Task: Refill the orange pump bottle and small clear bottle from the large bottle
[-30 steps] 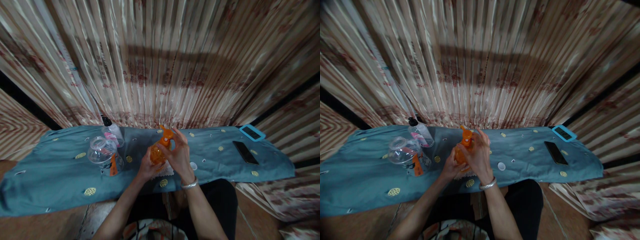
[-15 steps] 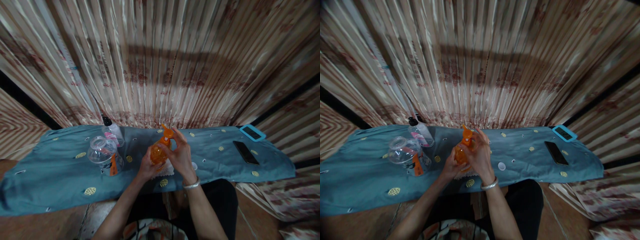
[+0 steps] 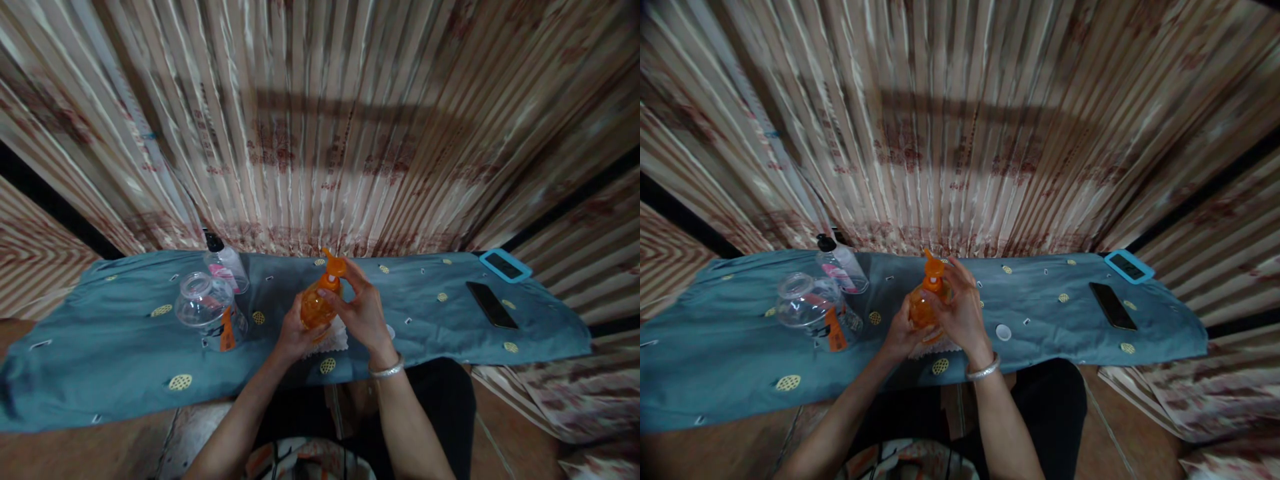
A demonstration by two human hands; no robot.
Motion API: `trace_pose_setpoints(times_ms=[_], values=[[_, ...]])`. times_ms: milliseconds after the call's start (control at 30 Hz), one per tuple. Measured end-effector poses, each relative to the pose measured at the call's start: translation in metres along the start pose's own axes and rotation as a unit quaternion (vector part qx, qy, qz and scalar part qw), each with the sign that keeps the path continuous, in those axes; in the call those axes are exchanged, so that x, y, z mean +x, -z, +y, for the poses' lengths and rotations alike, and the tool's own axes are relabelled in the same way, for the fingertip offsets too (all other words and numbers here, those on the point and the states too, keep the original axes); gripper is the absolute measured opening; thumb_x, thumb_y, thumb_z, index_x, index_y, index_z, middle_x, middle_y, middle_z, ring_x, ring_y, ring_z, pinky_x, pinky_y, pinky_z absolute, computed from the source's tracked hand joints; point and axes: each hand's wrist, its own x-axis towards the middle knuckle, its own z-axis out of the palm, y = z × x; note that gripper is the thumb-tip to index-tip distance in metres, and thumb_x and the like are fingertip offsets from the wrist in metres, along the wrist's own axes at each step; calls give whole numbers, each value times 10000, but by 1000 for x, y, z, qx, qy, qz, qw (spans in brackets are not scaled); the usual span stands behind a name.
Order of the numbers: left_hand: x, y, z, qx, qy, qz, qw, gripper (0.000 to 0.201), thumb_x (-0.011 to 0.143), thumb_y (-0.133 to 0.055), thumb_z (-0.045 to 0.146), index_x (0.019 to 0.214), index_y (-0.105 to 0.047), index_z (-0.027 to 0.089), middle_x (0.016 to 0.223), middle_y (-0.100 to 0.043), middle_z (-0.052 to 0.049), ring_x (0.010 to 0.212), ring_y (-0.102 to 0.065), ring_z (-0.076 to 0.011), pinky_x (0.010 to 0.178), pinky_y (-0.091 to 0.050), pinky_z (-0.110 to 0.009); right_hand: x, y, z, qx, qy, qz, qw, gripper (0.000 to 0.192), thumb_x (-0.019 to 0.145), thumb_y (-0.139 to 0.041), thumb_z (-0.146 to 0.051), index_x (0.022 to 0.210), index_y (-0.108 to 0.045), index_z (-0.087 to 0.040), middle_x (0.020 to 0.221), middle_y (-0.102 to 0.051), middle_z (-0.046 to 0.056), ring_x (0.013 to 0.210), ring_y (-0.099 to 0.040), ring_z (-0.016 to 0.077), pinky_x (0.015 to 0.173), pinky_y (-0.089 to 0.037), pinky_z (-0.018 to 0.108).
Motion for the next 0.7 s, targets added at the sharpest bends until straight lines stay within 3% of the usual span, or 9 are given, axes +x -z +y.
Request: trace_pose_setpoints(times_ms=[100, 233, 367, 500, 700], values=[[1, 0, 0, 9, 4, 16, 1000, 744, 617, -866, 382, 1265, -533, 234, 1219, -680, -68, 1151, -642, -281, 996, -527, -396, -2, -6, -4, -16, -12, 38, 999, 248, 786, -708, -384, 995, -706, -251, 1203, -716, 72, 1357, -499, 293, 1133, -355, 522], [0, -1, 3, -5, 5, 8, 1000, 724, 631, -864, 373, 1264, -537, 244, 1201, -690, -68, 1137, -648, -280, 991, -532, -394, -3, -5, -4, -19, -16, 40, 999, 283, 774, -728, -387, 1019, -706, -249, 1232, -703, 79, 1357, -501, 290, 1131, -362, 514], [-1, -1, 2, -7, 11, 2, 1000, 744, 613, -874, 366, 1262, -533, 238, 1182, -692, -65, 1106, -662, -278, 975, -539, -409, 2, 4, 0, -6, 6, -20, 1000, 379, 786, -721, -396, 1136, -683, -254, 1291, -670, 76, 1304, -551, 251, 1113, -399, 461], [-1, 1, -2, 8, 12, 1, 1000, 749, 614, -869, 372, 1263, -522, 228, 1161, -694, -61, 1079, -668, -266, 952, -547, -398, 7, 7, 4, 9, 32, -73, 997, 304, 835, -671, -381, 1110, -708, -256, 1313, -660, 72, 1275, -576, 229, 1090, -423, 420], [-1, -2, 2, 13, 8, 23, 1000, 763, 615, -864, 399, 1270, -519, 216, 1172, -696, -69, 1087, -665, -269, 951, -543, -379, 3, -5, 3, -8, 35, -13, 999, 347, 832, -679, -398, 1121, -700, -207, 1254, -693, 90, 1326, -523, 260, 1115, -378, 446]])
